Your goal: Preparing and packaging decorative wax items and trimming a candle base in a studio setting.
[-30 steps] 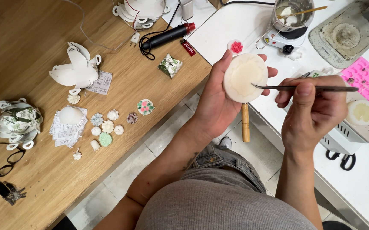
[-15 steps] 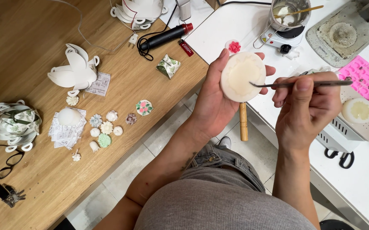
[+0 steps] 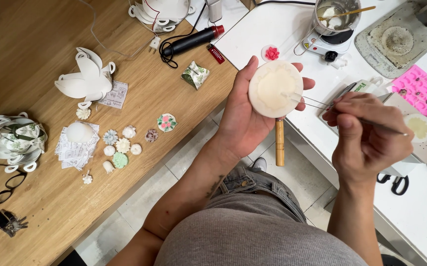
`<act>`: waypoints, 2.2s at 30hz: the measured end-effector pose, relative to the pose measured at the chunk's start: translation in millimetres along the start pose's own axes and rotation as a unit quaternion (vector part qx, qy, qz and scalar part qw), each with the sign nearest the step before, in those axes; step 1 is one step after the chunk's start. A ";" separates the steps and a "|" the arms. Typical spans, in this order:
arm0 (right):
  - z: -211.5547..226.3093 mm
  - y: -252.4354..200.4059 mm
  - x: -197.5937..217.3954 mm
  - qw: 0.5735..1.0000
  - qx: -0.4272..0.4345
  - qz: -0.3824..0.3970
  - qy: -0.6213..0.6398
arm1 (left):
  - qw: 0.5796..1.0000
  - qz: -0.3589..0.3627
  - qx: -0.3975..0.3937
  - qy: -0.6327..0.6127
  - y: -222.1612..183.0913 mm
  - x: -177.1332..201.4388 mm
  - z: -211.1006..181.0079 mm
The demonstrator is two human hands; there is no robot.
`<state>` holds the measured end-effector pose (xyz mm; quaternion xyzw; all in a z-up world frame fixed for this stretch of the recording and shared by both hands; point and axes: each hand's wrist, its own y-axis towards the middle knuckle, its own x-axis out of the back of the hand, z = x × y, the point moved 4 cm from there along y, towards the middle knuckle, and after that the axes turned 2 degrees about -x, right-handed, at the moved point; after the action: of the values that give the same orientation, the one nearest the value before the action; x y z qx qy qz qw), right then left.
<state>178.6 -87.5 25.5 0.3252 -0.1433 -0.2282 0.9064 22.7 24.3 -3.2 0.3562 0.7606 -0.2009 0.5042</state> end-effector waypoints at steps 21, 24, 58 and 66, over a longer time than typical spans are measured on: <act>-2.6 3.9 4.3 0.998 0.038 0.026 -0.038 | 1.000 0.021 0.003 -0.016 1.2 -5.6 9.6; 1.4 10.8 2.9 0.999 0.039 0.027 -0.023 | 0.999 0.026 0.012 -0.036 2.8 -5.1 10.7; -7.5 1.5 -10.7 0.996 -0.050 0.016 0.068 | 0.996 -0.020 -0.054 0.070 -7.3 -7.6 7.4; -13.8 -3.8 -14.9 0.997 -0.020 -0.008 0.072 | 0.998 0.002 -0.059 0.036 -9.6 -4.5 5.3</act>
<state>170.3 -75.2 11.0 0.3240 -0.0701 -0.2143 0.9188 19.9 12.9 -1.8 0.3344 0.7881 -0.1415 0.4971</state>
